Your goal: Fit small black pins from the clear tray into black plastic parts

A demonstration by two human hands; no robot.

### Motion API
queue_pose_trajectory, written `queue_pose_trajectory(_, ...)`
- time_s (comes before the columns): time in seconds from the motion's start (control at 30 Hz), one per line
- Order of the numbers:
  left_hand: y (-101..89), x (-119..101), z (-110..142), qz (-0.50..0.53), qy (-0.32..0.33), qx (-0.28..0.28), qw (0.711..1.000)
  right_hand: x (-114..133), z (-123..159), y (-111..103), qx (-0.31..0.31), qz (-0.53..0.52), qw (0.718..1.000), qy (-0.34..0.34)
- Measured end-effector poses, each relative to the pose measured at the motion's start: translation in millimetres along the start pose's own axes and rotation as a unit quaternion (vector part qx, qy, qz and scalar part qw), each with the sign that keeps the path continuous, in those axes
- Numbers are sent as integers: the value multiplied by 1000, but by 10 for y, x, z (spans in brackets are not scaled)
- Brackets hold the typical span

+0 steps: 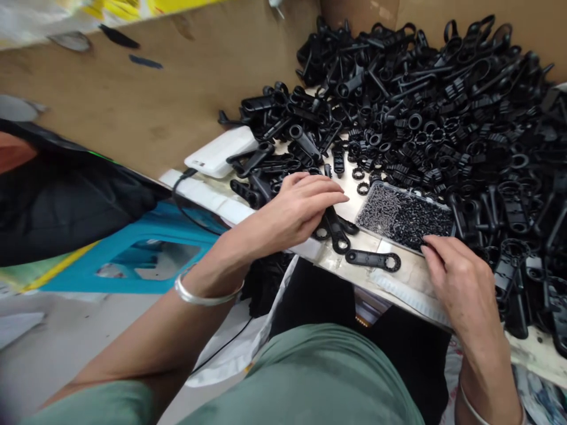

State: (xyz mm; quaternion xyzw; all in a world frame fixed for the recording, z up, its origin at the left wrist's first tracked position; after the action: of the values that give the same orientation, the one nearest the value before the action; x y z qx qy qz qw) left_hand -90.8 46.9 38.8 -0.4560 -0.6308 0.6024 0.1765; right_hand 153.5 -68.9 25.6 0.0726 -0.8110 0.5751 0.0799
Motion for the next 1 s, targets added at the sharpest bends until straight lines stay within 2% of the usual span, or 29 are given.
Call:
queue_pose_trajectory(0.07,7,-172,39,-3,15,-25,1000,7,-64,34,31,14,999,3)
queue_pose_trajectory(0.2,237,-513,76,-17,79,25,996,-18,-200,56,73,65,995,9)
queue_pose_trajectory(0.37,485,-673,51,-18,93,43,995,-177,-289,84,106,138,985,14)
queue_pose_trajectory(0.57,555,-750,35,20,126,38,991,-287,-313,270,67,186,979,-57)
queue_pose_trajectory(0.7,504,-731,20,38,125,39,991,-332,-311,368,57,181,979,-76)
queue_pose_trajectory(0.87,367,-617,-126,11,80,23,996,-330,-322,335,67,144,985,-63)
queue_pose_trajectory(1.0,406,-550,-377,-51,78,-6,996,-300,-338,242,82,115,990,0)
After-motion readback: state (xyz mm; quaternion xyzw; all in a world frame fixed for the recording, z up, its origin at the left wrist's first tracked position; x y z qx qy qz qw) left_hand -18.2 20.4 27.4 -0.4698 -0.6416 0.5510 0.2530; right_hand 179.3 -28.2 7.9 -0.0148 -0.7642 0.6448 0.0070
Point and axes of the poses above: each hand's wrist, its own z-axis away from the middle knuckle, its own y-axis out of the palm, x = y × z, the point moved 4 cm from there along -z, towards the middle knuckle, and after that the axes turned 1 degree about z, right-handed, at the moved point
